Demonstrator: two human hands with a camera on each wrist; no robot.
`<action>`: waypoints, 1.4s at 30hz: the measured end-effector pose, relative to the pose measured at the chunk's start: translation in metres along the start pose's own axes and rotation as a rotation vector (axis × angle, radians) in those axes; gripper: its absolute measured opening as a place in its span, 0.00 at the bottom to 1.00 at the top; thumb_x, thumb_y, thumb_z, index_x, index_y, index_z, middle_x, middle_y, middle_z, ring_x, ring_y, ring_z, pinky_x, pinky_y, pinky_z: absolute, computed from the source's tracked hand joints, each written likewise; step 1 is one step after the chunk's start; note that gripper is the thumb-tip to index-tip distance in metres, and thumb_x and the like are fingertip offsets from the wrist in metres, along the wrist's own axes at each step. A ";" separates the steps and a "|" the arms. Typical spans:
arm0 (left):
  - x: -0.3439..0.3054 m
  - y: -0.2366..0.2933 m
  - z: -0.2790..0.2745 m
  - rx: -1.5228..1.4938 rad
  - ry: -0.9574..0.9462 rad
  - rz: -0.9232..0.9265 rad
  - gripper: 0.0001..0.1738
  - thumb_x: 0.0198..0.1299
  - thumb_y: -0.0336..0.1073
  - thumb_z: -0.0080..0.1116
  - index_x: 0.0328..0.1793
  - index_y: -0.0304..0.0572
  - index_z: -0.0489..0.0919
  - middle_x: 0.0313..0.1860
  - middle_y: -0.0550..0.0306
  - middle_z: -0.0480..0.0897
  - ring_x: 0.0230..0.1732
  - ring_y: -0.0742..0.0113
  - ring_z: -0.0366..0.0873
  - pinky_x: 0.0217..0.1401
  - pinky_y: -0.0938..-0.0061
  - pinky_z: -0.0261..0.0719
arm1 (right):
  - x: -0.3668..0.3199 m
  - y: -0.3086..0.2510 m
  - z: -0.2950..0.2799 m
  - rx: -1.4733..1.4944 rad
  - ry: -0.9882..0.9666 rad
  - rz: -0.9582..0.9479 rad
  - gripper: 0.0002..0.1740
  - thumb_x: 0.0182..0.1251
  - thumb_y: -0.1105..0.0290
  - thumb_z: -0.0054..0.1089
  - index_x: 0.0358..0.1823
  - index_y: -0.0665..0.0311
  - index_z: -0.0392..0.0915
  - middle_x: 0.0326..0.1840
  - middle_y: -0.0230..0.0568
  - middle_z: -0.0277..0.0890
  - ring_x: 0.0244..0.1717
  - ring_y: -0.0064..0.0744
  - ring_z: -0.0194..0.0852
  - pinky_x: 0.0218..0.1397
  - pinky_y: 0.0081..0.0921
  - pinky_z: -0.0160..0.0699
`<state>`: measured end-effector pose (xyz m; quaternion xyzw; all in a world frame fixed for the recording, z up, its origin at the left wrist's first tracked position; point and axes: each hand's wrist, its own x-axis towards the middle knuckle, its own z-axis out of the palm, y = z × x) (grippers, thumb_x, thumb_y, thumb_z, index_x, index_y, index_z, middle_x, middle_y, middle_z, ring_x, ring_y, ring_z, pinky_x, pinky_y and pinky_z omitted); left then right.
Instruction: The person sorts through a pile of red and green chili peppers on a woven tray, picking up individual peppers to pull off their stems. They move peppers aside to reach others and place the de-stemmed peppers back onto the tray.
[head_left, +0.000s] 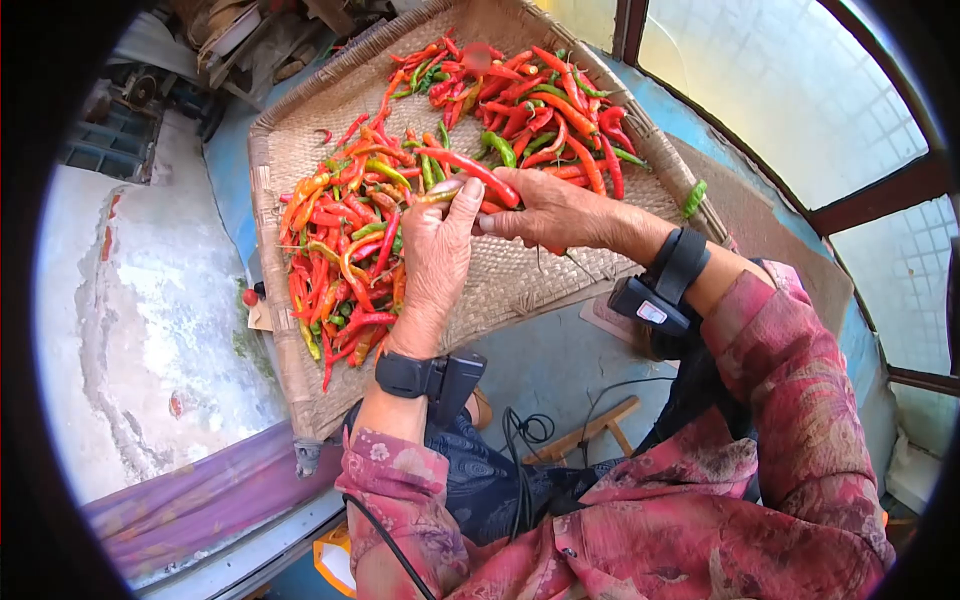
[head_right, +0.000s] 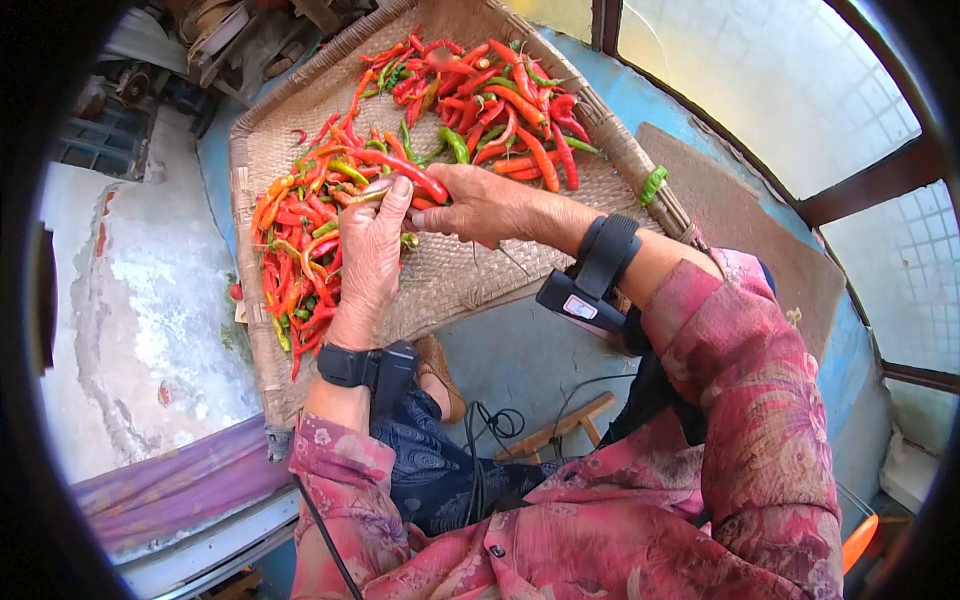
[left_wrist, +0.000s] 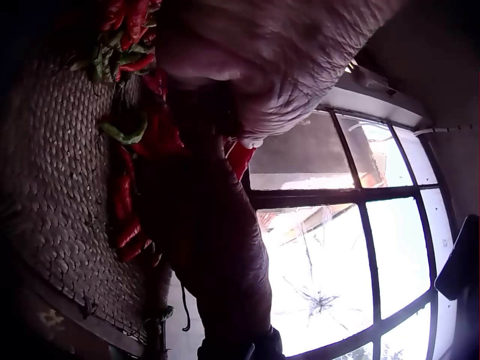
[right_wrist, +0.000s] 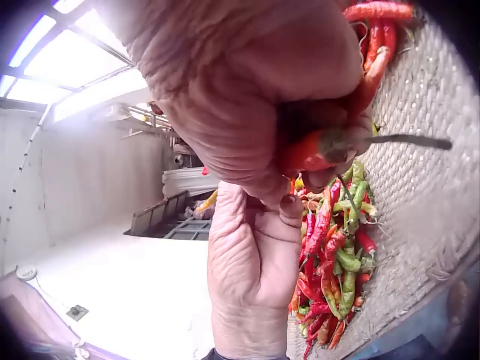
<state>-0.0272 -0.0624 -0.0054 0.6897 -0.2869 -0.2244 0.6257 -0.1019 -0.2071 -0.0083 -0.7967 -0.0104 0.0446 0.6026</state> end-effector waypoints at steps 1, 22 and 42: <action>0.000 0.001 0.001 -0.019 0.037 0.008 0.16 0.64 0.43 0.51 0.40 0.34 0.78 0.29 0.60 0.80 0.27 0.78 0.76 0.29 0.83 0.76 | -0.002 -0.004 0.000 0.034 -0.008 0.052 0.26 0.62 0.53 0.56 0.53 0.64 0.66 0.25 0.30 0.68 0.23 0.17 0.66 0.23 0.17 0.70; 0.010 0.002 -0.030 -0.146 0.211 -0.116 0.17 0.66 0.41 0.46 0.54 0.38 0.72 0.38 0.56 0.80 0.32 0.74 0.79 0.33 0.82 0.78 | -0.006 0.006 -0.027 0.568 0.036 0.184 0.11 0.55 0.74 0.55 0.42 0.57 0.72 0.21 0.25 0.63 0.16 0.13 0.59 0.15 0.13 0.56; -0.007 0.018 -0.018 0.411 -0.040 0.171 0.12 0.62 0.31 0.48 0.49 0.35 0.75 0.36 0.51 0.78 0.35 0.69 0.78 0.39 0.75 0.76 | 0.004 -0.020 0.004 0.162 0.117 -0.011 0.13 0.60 0.63 0.55 0.31 0.69 0.73 0.21 0.31 0.68 0.22 0.20 0.61 0.23 0.23 0.62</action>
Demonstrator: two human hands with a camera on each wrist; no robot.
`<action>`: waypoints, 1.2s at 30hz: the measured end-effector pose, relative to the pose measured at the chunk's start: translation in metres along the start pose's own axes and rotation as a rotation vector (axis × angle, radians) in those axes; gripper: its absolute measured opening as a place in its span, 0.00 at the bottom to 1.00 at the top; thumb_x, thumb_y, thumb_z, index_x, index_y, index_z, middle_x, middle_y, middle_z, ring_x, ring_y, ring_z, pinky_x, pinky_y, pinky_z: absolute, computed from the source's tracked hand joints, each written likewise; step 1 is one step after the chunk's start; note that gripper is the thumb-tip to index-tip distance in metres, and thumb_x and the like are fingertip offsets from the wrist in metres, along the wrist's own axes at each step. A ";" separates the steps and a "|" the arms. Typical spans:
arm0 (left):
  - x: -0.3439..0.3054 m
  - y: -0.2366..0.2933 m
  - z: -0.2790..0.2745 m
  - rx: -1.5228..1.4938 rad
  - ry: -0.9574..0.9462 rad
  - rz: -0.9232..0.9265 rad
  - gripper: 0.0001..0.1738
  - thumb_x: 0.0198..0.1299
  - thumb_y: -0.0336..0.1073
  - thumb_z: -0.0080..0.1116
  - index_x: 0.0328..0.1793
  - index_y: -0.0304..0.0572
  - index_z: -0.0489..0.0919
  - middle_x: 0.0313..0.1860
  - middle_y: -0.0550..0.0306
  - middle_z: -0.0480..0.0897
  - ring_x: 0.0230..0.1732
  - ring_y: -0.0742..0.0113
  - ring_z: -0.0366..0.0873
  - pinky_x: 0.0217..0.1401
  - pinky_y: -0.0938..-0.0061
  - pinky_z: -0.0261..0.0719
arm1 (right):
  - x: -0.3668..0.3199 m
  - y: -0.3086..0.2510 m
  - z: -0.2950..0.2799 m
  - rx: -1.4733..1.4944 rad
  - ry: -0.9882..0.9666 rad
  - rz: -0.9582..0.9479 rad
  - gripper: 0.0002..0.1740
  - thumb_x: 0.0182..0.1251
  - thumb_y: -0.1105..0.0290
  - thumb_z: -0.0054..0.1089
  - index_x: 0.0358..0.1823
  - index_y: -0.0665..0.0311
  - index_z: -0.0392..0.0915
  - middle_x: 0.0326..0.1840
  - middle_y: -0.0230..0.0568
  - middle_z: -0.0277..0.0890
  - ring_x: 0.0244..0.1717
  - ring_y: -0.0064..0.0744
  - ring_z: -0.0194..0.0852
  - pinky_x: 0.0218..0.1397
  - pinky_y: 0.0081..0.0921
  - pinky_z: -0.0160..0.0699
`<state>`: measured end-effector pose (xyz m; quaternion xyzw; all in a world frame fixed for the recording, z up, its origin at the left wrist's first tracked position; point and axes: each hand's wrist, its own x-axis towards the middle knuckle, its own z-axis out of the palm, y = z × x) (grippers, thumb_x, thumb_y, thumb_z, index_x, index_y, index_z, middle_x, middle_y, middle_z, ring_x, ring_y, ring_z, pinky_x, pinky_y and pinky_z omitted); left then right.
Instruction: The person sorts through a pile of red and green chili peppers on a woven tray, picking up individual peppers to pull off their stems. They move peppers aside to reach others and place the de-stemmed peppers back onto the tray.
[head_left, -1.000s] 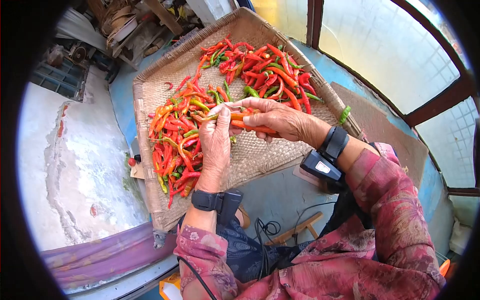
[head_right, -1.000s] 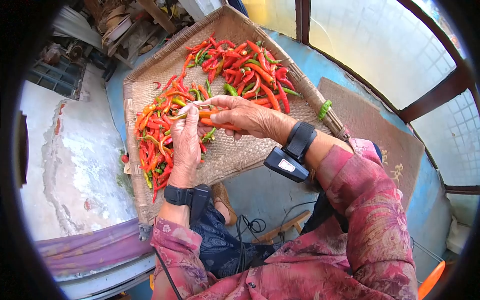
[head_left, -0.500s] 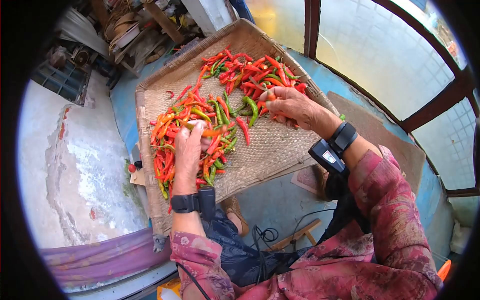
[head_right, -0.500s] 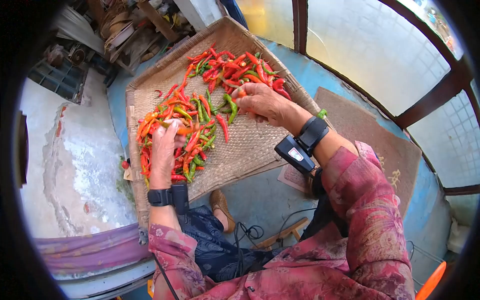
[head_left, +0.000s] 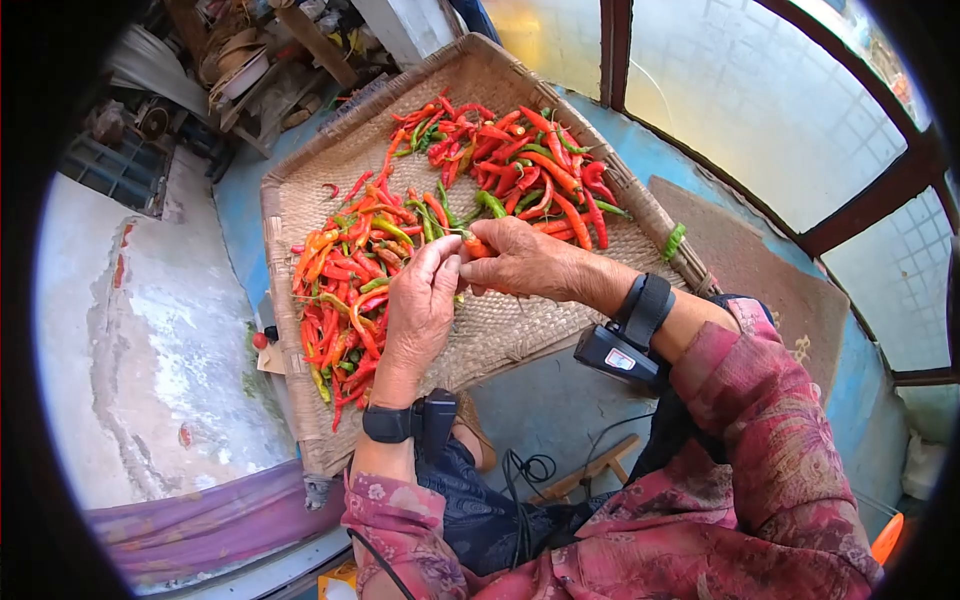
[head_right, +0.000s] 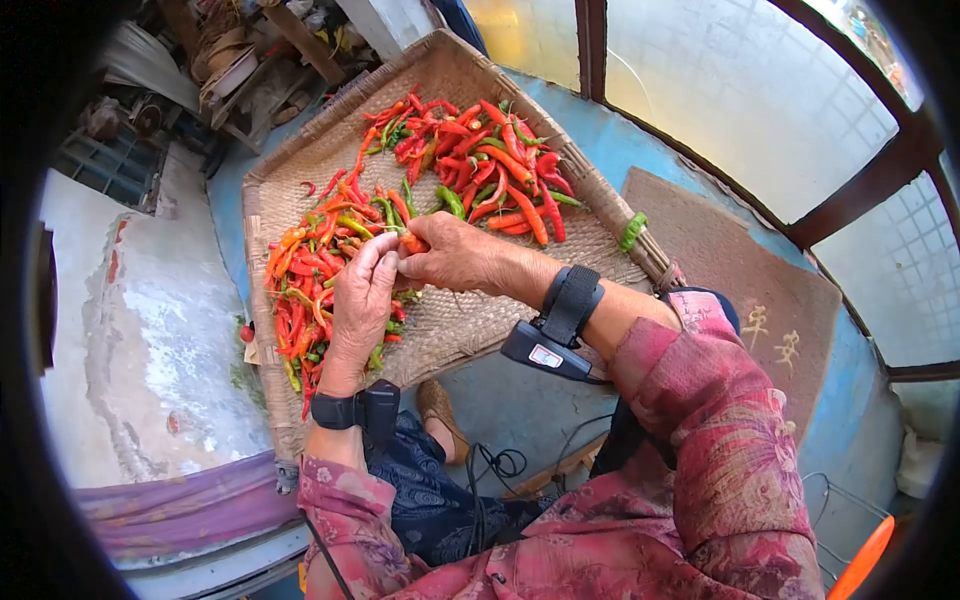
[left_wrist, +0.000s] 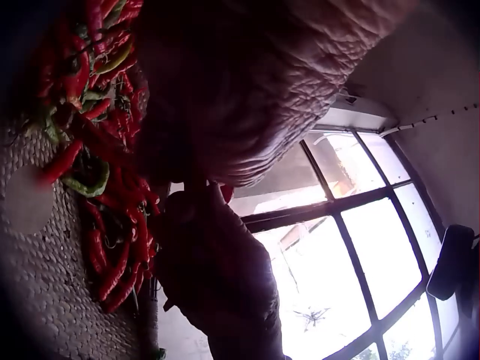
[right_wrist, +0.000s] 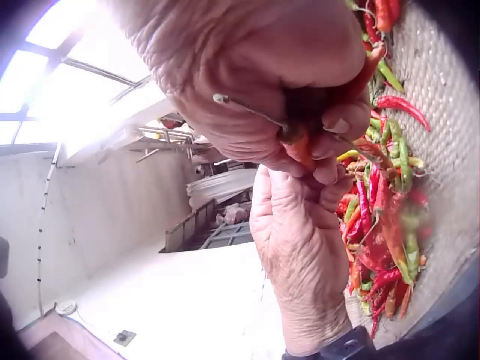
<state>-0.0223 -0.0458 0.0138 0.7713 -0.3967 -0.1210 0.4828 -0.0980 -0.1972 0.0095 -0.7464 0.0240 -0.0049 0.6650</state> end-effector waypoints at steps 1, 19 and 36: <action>-0.001 0.000 -0.003 0.001 0.005 -0.001 0.12 0.62 0.31 0.48 0.49 0.35 0.75 0.36 0.51 0.78 0.35 0.69 0.78 0.39 0.75 0.76 | 0.004 0.009 -0.001 -0.004 -0.017 -0.063 0.10 0.63 0.64 0.51 0.31 0.63 0.72 0.23 0.28 0.70 0.20 0.15 0.62 0.20 0.16 0.61; -0.004 -0.002 -0.021 0.248 -0.026 -0.029 0.17 0.60 0.38 0.50 0.50 0.33 0.72 0.44 0.42 0.78 0.44 0.48 0.77 0.48 0.65 0.74 | 0.029 0.018 -0.002 0.463 0.431 0.082 0.10 0.67 0.63 0.47 0.32 0.60 0.66 0.22 0.31 0.66 0.14 0.17 0.58 0.13 0.16 0.57; -0.007 -0.014 0.017 -0.635 -0.086 -0.387 0.14 0.62 0.41 0.54 0.47 0.39 0.72 0.34 0.61 0.78 0.33 0.74 0.76 0.39 0.78 0.76 | 0.039 0.032 0.038 0.069 0.448 -0.024 0.16 0.64 0.60 0.47 0.30 0.69 0.70 0.20 0.35 0.68 0.19 0.21 0.65 0.19 0.21 0.63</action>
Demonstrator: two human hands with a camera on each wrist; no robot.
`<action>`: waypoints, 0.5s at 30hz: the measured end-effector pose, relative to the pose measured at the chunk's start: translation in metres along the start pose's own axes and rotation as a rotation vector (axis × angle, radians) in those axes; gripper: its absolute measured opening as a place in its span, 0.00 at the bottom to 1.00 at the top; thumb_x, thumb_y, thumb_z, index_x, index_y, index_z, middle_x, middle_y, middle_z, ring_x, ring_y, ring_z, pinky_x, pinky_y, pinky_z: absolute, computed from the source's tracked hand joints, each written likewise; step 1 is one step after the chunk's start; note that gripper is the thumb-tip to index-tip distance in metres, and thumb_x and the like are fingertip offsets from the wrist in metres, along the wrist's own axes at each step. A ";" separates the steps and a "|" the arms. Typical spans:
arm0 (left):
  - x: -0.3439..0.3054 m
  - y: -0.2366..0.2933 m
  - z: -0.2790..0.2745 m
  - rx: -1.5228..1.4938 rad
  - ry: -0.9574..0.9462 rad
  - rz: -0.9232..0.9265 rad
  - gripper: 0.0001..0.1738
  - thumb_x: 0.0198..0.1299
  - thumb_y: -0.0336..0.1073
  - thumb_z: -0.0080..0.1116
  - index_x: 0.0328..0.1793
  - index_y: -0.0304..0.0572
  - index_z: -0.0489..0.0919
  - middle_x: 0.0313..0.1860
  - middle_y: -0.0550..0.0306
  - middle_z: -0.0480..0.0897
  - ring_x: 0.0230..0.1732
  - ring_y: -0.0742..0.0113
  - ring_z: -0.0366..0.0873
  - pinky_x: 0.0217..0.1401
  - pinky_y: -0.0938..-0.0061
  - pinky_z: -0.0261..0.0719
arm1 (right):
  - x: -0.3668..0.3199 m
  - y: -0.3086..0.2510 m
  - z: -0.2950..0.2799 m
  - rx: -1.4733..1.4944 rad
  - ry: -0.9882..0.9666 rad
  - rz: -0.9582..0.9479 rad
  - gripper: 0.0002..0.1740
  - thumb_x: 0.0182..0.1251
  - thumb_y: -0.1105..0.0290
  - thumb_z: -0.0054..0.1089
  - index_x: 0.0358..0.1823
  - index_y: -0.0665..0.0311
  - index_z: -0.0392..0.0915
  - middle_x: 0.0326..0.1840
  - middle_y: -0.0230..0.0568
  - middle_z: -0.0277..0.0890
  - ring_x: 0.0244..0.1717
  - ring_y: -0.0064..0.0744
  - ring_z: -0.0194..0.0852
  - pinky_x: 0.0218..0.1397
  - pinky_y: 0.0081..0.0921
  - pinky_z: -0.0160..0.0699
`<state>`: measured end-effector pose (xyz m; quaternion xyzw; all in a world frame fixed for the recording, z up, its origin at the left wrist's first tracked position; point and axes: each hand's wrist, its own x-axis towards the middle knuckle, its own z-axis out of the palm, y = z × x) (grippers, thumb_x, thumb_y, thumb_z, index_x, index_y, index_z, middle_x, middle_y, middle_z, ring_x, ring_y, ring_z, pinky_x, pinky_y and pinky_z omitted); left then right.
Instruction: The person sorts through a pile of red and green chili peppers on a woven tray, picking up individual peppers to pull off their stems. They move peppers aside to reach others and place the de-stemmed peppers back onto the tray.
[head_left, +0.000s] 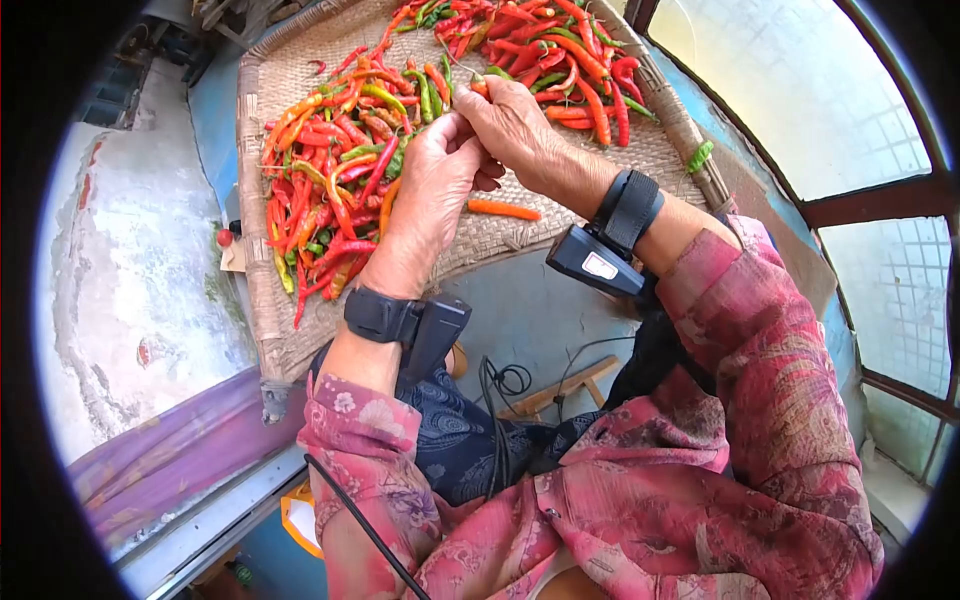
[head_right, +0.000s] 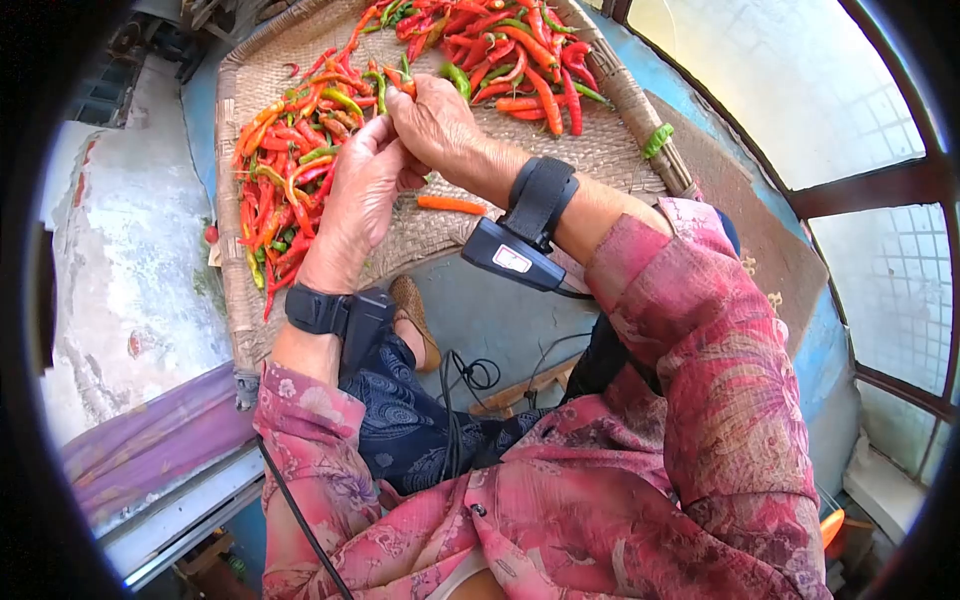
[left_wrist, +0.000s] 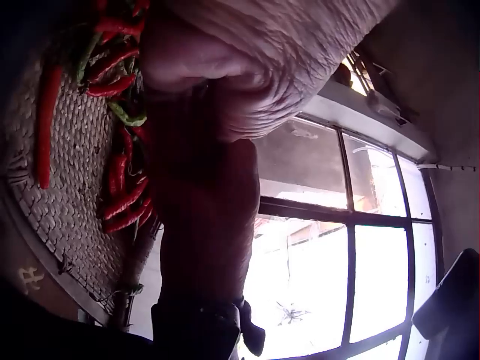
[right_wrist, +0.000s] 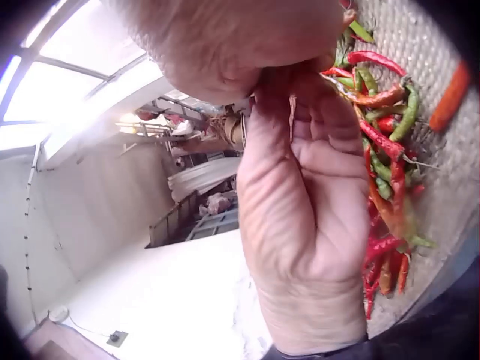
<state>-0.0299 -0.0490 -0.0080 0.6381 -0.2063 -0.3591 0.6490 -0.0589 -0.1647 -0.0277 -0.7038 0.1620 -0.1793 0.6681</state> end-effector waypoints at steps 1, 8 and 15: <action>0.000 -0.002 0.000 0.054 -0.008 -0.019 0.13 0.61 0.40 0.54 0.45 0.40 0.73 0.33 0.63 0.78 0.33 0.75 0.75 0.39 0.79 0.75 | -0.002 -0.003 -0.002 -0.054 -0.038 0.017 0.19 0.65 0.58 0.45 0.30 0.69 0.70 0.20 0.35 0.68 0.19 0.21 0.65 0.19 0.22 0.63; 0.001 -0.002 -0.006 -0.013 -0.086 -0.011 0.11 0.61 0.39 0.54 0.44 0.40 0.76 0.33 0.63 0.79 0.33 0.75 0.76 0.39 0.79 0.75 | -0.004 -0.002 -0.008 -0.069 -0.163 -0.121 0.26 0.66 0.49 0.40 0.30 0.69 0.70 0.25 0.38 0.68 0.23 0.21 0.66 0.24 0.22 0.66; 0.007 -0.001 0.000 -0.136 -0.077 0.022 0.06 0.61 0.34 0.52 0.42 0.43 0.74 0.34 0.63 0.78 0.30 0.77 0.74 0.35 0.82 0.74 | 0.000 -0.016 -0.015 0.283 0.029 0.145 0.16 0.57 0.63 0.41 0.26 0.69 0.72 0.21 0.41 0.70 0.20 0.29 0.66 0.21 0.28 0.64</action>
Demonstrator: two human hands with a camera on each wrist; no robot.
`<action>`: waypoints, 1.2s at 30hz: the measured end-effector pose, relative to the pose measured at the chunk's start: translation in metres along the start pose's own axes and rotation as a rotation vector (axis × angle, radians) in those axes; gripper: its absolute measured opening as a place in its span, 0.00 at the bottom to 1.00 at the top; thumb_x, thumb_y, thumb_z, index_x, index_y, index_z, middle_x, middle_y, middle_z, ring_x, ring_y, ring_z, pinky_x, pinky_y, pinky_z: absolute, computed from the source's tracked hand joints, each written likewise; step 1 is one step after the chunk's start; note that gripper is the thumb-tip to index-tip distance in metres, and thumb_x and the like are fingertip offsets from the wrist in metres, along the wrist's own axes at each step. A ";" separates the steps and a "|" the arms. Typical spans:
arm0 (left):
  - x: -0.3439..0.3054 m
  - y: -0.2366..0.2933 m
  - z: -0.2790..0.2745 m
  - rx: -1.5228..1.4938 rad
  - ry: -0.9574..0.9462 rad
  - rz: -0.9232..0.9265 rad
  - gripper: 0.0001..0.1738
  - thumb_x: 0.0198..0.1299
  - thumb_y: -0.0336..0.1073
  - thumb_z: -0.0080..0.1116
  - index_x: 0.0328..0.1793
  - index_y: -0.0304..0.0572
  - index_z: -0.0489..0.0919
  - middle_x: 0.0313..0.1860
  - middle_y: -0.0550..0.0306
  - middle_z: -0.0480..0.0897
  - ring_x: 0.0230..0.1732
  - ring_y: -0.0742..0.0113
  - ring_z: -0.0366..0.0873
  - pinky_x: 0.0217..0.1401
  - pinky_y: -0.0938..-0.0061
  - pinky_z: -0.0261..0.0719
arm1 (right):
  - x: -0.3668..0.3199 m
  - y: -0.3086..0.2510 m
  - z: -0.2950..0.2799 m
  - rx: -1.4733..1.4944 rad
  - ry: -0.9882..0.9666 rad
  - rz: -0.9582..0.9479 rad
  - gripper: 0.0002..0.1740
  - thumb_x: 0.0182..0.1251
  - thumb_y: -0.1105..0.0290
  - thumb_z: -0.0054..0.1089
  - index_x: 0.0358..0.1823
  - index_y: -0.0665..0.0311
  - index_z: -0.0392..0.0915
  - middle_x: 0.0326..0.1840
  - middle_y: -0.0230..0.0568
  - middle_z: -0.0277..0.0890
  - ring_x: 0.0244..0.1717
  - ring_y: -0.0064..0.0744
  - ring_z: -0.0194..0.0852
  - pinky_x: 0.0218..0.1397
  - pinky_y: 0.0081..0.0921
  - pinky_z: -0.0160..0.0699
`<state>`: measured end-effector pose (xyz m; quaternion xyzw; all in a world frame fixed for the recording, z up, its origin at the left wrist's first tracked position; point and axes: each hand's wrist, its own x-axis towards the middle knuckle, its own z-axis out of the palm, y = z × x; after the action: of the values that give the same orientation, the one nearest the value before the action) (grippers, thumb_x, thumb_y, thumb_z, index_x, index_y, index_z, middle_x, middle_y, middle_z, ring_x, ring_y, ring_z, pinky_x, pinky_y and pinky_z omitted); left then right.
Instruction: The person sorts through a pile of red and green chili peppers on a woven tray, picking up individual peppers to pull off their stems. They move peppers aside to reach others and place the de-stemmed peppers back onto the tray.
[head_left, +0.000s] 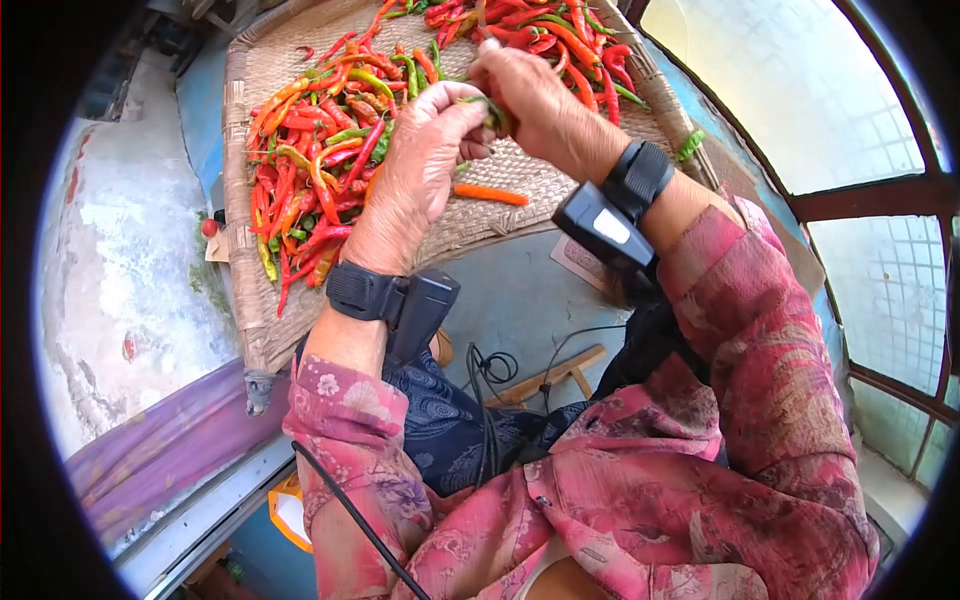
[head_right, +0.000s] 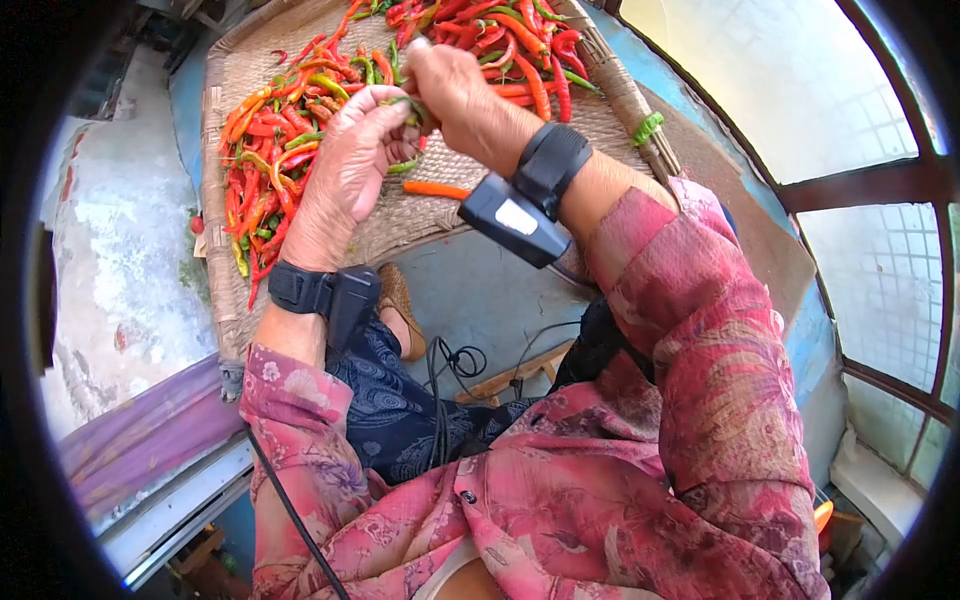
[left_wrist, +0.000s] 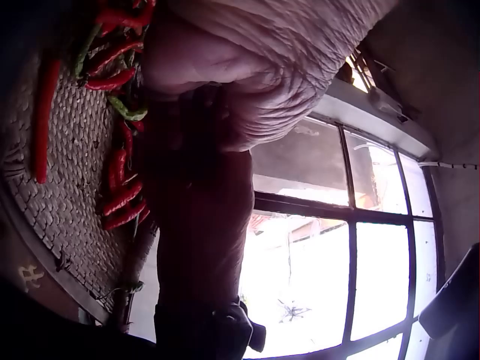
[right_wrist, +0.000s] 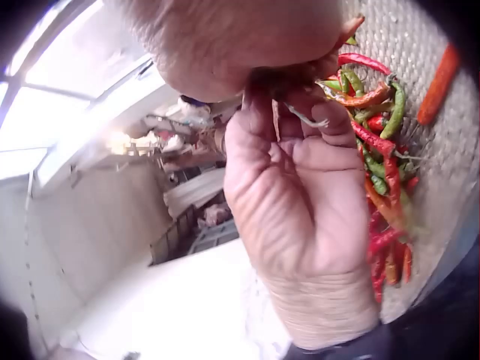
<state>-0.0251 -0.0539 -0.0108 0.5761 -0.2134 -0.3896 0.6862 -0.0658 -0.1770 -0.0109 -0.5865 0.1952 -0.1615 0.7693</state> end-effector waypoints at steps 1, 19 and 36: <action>0.001 0.001 0.000 -0.096 0.031 0.010 0.05 0.60 0.33 0.52 0.42 0.44 0.73 0.34 0.62 0.78 0.30 0.77 0.74 0.34 0.82 0.74 | 0.007 0.000 -0.005 0.177 0.074 0.156 0.16 0.62 0.60 0.42 0.32 0.66 0.72 0.21 0.38 0.69 0.19 0.27 0.64 0.20 0.26 0.62; -0.010 0.040 -0.043 0.656 0.254 0.057 0.07 0.59 0.36 0.56 0.40 0.43 0.72 0.31 0.63 0.79 0.28 0.78 0.74 0.31 0.83 0.73 | 0.002 -0.007 -0.020 -0.099 -0.234 0.153 0.12 0.64 0.62 0.53 0.28 0.63 0.71 0.21 0.27 0.64 0.20 0.17 0.62 0.21 0.17 0.64; -0.006 0.025 -0.059 1.434 0.372 0.286 0.15 0.60 0.39 0.46 0.49 0.40 0.73 0.25 0.48 0.80 0.29 0.51 0.80 0.33 0.58 0.75 | 0.027 -0.022 -0.046 -0.697 -0.202 -0.297 0.21 0.60 0.62 0.55 0.48 0.70 0.74 0.28 0.36 0.76 0.28 0.22 0.73 0.31 0.21 0.76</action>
<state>0.0225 -0.0114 -0.0007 0.9045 -0.3681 0.0415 0.2115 -0.0655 -0.2338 -0.0037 -0.8474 0.0747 -0.1369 0.5076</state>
